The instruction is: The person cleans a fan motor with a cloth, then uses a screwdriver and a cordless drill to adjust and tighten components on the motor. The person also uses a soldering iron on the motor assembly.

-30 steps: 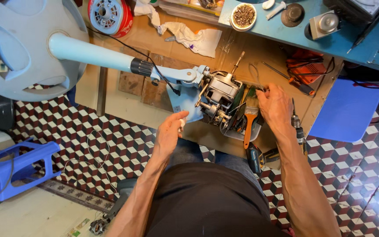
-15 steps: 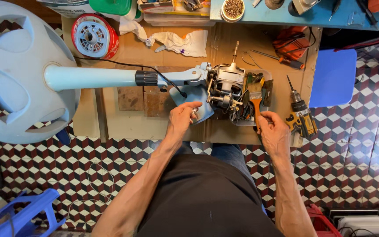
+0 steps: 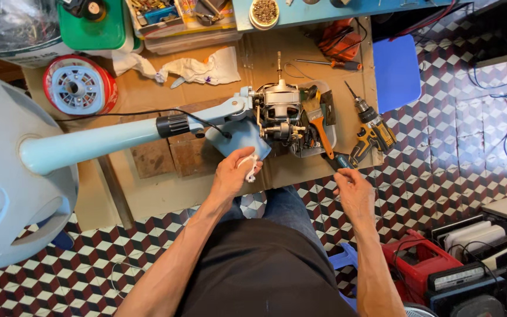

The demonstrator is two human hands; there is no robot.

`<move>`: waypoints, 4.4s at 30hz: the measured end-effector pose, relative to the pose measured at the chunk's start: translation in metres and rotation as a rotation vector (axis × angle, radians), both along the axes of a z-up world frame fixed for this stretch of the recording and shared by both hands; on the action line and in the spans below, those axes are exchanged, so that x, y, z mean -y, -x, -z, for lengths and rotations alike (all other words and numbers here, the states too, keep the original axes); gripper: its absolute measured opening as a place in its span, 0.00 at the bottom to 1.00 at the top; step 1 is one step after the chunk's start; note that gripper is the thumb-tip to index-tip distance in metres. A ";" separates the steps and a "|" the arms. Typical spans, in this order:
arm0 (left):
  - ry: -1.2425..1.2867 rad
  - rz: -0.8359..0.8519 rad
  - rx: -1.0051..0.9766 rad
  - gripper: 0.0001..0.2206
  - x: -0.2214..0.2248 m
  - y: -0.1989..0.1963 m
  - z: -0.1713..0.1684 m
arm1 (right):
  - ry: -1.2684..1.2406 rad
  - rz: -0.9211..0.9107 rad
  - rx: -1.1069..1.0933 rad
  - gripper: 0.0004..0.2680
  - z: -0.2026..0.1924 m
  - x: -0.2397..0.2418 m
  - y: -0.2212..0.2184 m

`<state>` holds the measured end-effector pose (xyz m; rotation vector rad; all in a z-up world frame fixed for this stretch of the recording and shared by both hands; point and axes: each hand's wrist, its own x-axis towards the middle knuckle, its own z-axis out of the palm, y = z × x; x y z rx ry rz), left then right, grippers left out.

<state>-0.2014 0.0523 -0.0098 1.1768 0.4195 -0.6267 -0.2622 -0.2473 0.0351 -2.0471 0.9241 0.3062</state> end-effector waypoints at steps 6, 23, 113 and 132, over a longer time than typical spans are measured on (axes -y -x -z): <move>0.002 0.014 -0.157 0.18 0.001 0.021 -0.016 | 0.105 -0.004 0.011 0.13 0.011 0.057 -0.021; 0.051 -0.344 -0.248 0.26 0.198 -0.006 0.063 | 0.103 0.075 0.032 0.14 0.074 0.140 -0.028; 0.265 -0.113 -0.380 0.17 -0.149 0.014 -0.067 | -1.226 0.789 0.328 0.07 0.041 -0.189 -0.079; 0.316 -0.121 -0.392 0.18 -0.155 0.007 -0.048 | -1.227 0.771 0.331 0.09 0.037 -0.186 -0.080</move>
